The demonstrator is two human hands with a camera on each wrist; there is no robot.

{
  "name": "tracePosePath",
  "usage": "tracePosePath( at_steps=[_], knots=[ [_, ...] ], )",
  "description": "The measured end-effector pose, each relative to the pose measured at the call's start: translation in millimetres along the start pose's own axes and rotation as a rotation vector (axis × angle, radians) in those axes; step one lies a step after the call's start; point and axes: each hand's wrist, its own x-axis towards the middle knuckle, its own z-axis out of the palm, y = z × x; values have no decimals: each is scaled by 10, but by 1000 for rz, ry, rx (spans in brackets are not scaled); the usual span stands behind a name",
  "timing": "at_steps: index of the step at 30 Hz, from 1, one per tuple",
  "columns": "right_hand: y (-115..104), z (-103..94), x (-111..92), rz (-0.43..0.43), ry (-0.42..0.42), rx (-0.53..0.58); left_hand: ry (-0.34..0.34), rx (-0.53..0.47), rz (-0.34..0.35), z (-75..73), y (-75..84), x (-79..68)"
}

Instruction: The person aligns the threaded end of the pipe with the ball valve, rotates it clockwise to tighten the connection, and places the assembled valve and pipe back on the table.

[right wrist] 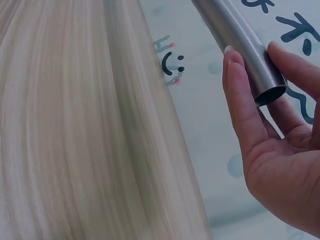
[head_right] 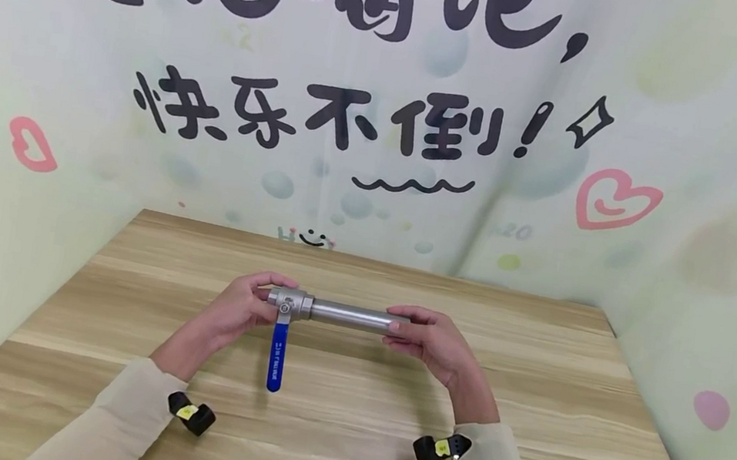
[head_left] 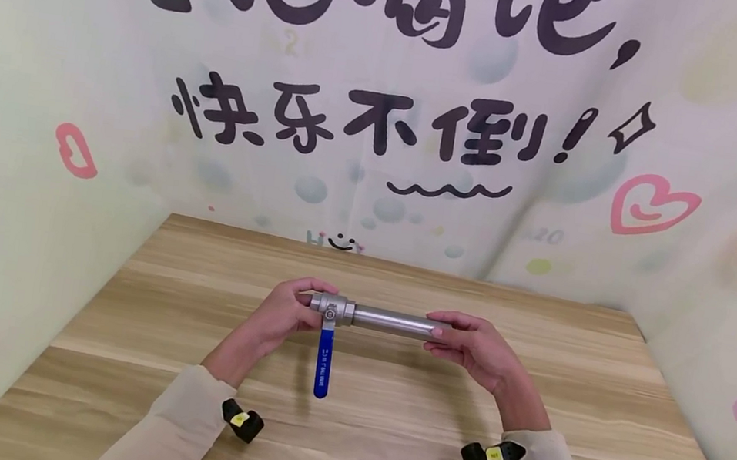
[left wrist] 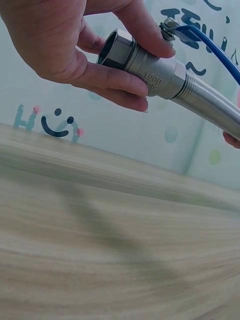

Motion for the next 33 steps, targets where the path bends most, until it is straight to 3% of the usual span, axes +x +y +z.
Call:
tracePosePath(
  at_steps=[33],
  knots=[
    [9, -26, -32, -43, -28, -21, 11, -3, -7, 35, -5, -11]
  ],
)
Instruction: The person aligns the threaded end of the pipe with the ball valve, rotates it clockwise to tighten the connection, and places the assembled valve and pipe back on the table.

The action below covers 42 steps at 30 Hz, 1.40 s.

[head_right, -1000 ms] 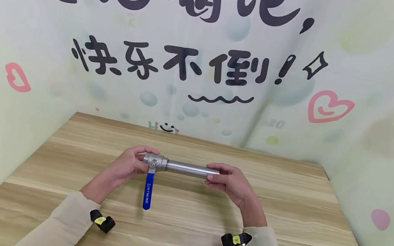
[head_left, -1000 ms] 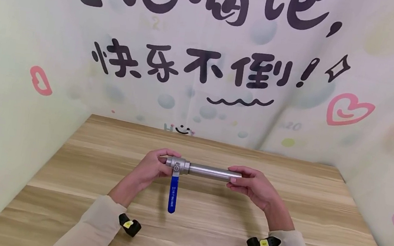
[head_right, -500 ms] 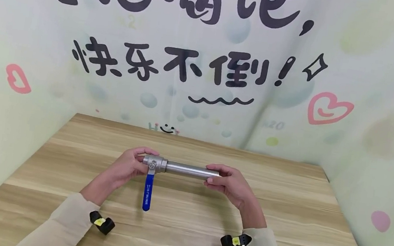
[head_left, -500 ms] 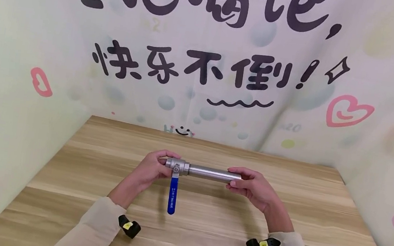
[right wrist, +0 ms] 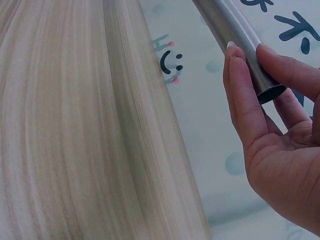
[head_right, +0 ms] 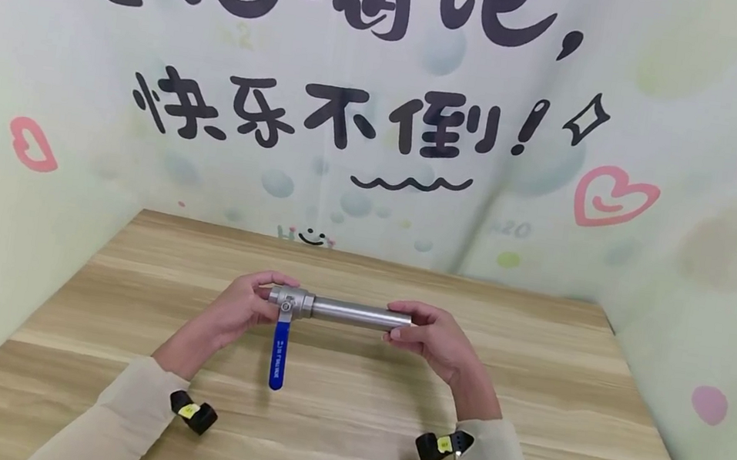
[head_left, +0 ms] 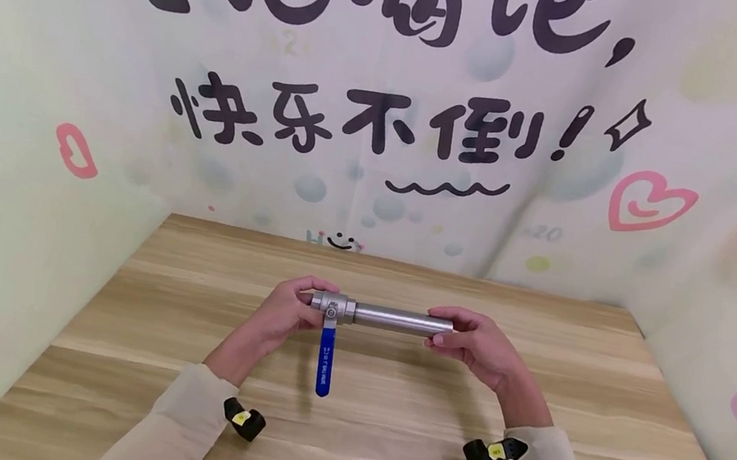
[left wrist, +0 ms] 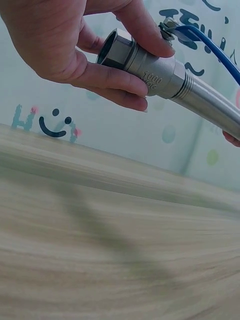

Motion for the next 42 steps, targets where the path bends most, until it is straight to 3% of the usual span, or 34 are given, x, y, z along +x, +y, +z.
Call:
tracePosePath(
  at_steps=[9, 42],
  knots=[
    [49, 13, -7, 14, -16, 22, 14, 3, -10, -5, -64, -42],
    [-31, 42, 23, 19, 2, 18, -2, -2, 12, -59, -5, -23]
  ],
)
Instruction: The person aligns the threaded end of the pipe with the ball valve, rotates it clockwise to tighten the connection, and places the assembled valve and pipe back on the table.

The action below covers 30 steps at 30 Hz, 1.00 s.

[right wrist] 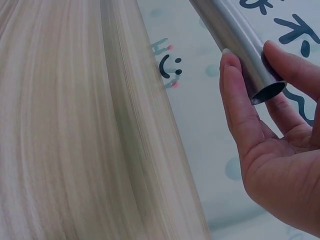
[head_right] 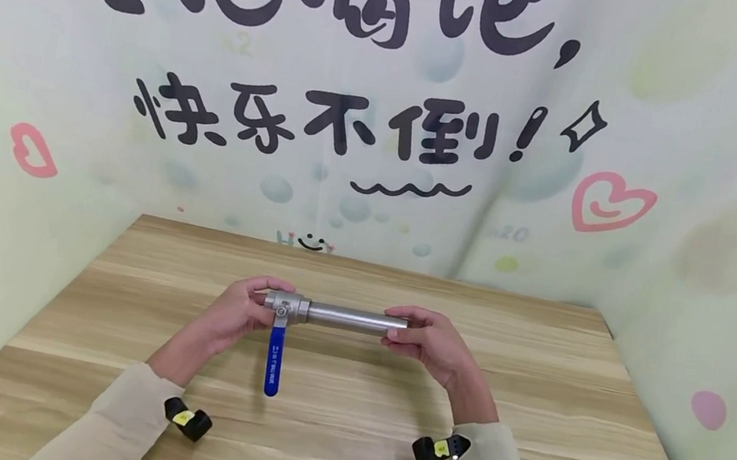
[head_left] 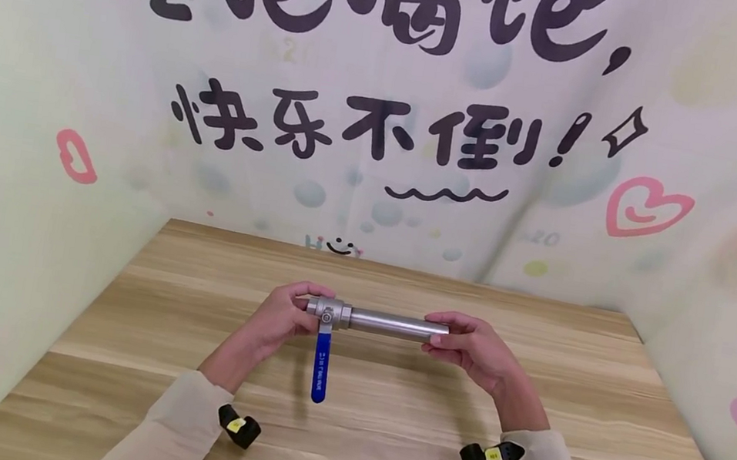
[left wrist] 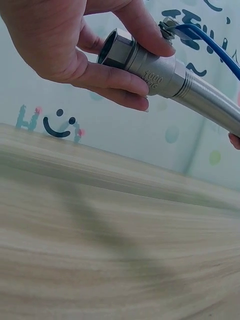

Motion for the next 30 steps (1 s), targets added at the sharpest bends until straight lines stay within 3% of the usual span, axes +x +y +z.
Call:
tracePosePath(
  at_steps=[30],
  knots=[
    [8, -6, -18, 12, -34, 25, -5, -2, 11, 13, 30, -30]
  ],
)
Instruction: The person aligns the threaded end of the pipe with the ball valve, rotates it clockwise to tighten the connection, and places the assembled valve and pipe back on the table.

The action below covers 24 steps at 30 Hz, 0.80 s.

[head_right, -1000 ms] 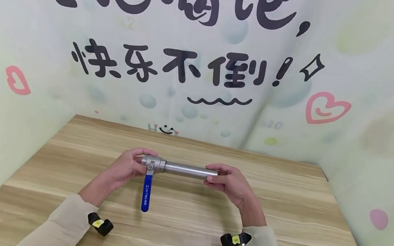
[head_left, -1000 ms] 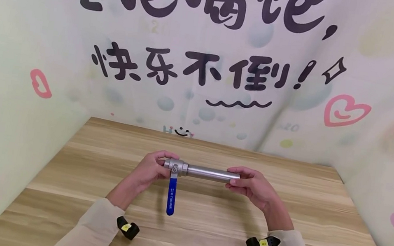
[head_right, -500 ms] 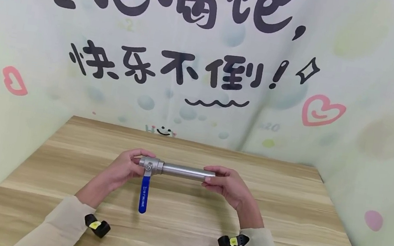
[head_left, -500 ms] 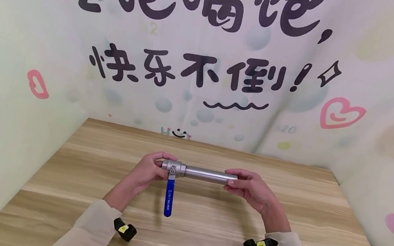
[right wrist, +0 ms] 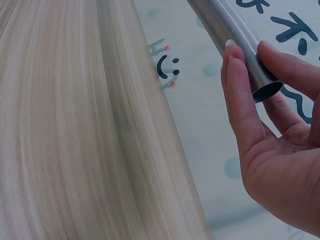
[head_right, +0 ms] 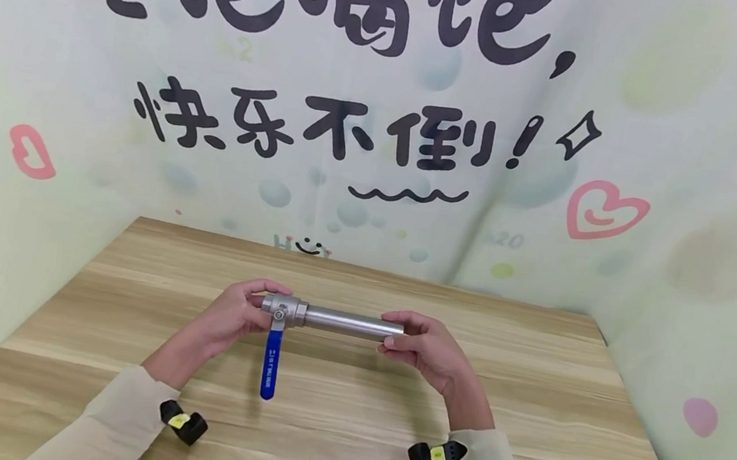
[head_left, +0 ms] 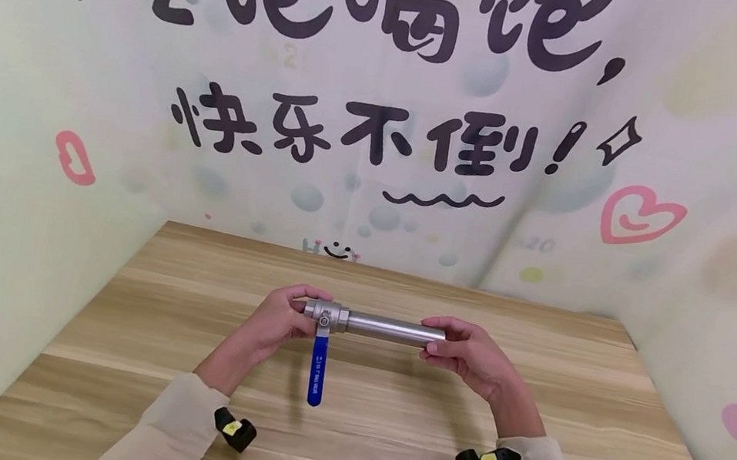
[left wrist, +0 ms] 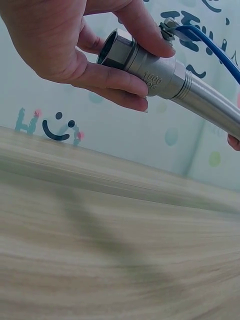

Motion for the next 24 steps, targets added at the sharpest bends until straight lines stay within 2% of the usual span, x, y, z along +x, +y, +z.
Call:
tracePosePath(
  at_steps=[24],
  knots=[
    [-10, 2, 17, 12, 31, -31, 5, 10, -9, 4, 6, 33]
  ],
)
